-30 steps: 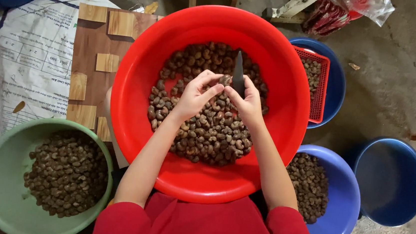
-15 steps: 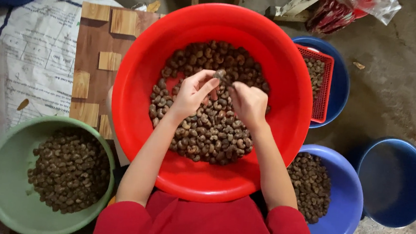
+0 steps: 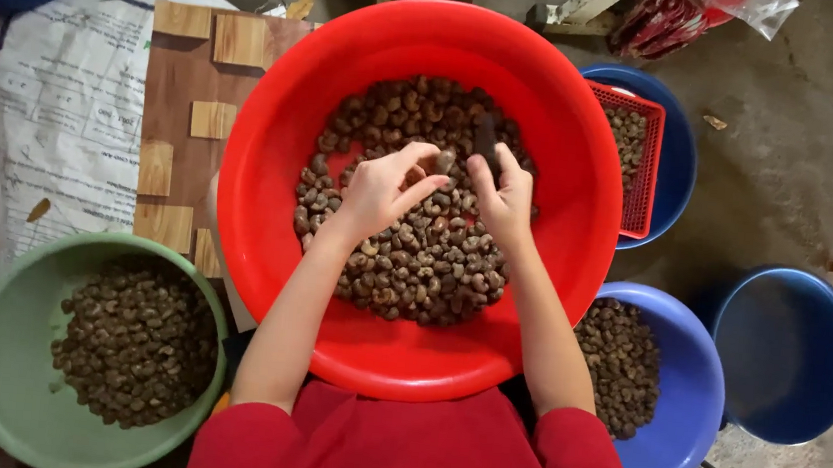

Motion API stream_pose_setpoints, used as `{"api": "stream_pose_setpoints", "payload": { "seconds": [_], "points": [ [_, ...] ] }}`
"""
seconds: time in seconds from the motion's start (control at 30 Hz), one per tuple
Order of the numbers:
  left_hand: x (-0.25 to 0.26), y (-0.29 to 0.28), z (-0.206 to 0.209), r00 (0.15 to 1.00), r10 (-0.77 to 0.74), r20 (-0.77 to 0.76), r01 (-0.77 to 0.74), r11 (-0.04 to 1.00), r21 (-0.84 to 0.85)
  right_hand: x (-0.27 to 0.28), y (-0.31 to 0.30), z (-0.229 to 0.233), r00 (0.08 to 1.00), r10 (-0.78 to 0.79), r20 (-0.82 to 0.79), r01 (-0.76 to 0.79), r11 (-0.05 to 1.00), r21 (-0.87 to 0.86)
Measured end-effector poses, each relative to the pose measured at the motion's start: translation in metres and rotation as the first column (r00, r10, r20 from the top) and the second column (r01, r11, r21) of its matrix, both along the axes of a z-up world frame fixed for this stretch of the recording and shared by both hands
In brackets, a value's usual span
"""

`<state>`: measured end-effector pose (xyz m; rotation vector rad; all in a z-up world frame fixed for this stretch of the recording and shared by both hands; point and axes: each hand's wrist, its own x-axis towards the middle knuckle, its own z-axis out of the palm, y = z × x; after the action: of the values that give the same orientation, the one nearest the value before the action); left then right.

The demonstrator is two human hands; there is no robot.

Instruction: A person sits on the floor and uses a small knife to peel or trim individual nuts from a large red bowl, sorting them into other containers.

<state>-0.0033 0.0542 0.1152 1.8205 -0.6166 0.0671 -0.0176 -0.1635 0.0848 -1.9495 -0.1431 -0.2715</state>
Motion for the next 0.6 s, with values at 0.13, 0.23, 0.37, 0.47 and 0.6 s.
{"api": "stream_pose_setpoints", "payload": {
  "seconds": [0.13, 0.23, 0.37, 0.47, 0.6],
  "points": [
    [-0.001, -0.006, -0.013, 0.998, 0.025, 0.054, -0.028, 0.998, 0.062, -0.005, 0.02, 0.023, 0.987, 0.1, -0.124, -0.081, 0.986, 0.147],
    [-0.004, -0.012, -0.02, 0.982, 0.07, -0.173, -0.084, 0.994, -0.073, -0.007, 0.019, 0.029, 0.966, 0.118, -0.23, -0.034, 0.94, 0.338],
    [-0.003, -0.016, -0.024, 0.983, -0.022, -0.181, -0.019, 0.975, -0.223, -0.007, 0.016, 0.024, 0.957, 0.177, -0.232, -0.03, 0.851, 0.524],
    [-0.001, -0.015, -0.031, 0.983, -0.013, -0.182, -0.039, 0.959, -0.281, -0.005, 0.013, 0.016, 0.99, 0.091, -0.111, -0.059, 0.962, 0.265],
    [0.001, 0.0, -0.017, 0.986, 0.038, -0.16, -0.086, 0.947, -0.31, -0.011, 0.009, 0.005, 0.956, 0.094, 0.279, 0.058, 0.869, -0.491]
  ]
}}
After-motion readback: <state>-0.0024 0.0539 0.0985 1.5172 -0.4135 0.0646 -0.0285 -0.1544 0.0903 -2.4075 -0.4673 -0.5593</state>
